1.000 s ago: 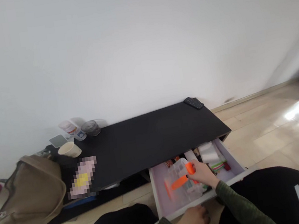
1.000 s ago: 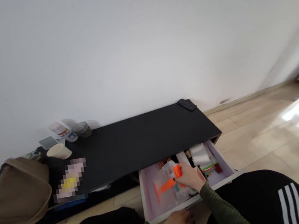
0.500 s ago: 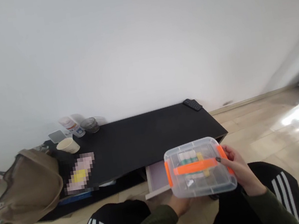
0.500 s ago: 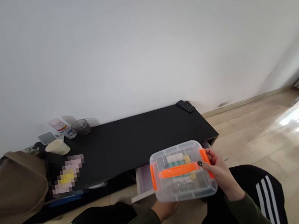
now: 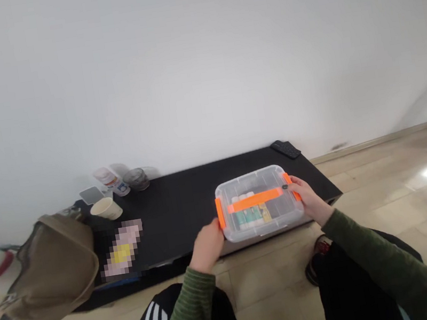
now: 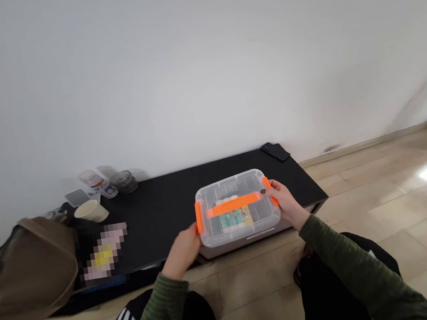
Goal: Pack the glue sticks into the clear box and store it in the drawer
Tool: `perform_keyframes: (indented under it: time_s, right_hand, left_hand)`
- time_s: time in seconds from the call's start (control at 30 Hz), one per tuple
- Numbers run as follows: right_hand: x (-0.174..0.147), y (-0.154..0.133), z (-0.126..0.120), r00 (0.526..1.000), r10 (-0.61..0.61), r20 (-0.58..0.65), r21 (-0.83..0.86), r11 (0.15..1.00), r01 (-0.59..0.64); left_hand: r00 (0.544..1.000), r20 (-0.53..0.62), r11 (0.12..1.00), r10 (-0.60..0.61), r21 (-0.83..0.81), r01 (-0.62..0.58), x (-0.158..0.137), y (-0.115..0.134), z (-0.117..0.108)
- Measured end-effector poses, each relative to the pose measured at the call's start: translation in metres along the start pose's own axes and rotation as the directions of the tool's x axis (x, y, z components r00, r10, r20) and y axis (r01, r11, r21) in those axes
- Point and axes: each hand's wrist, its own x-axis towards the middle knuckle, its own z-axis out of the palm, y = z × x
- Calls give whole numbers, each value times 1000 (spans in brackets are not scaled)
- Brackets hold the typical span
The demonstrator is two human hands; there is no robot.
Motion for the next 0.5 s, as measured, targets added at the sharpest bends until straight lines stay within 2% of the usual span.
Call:
perform_keyframes:
  time_s: [0.1,0.17,0.23,0.37,0.5]
  right_hand:
    - [37,11,12,996,63,62,8,998,-63]
    - [57,18,19,992,112,61,6,994,-112]
    - [72,25,24,987,152,44,-3,988,-152]
    - [90,38,25,989,139,52,-113,985,-133]
    - [99,45,20,994,62,92,-277,960,-35]
  left_hand:
    - [990,-47,980,-133,-156,124,18,4,-29]
    - [984,-37,956,-174,-245,160,33,6,-39]
    - [979,-59,951,-197,-252,177,50,5,-41]
    - [974,-145,949,-172,-288,125,77,-3,-36]
    - [988,-109,910,-113,-410,59,84,-11,-33]
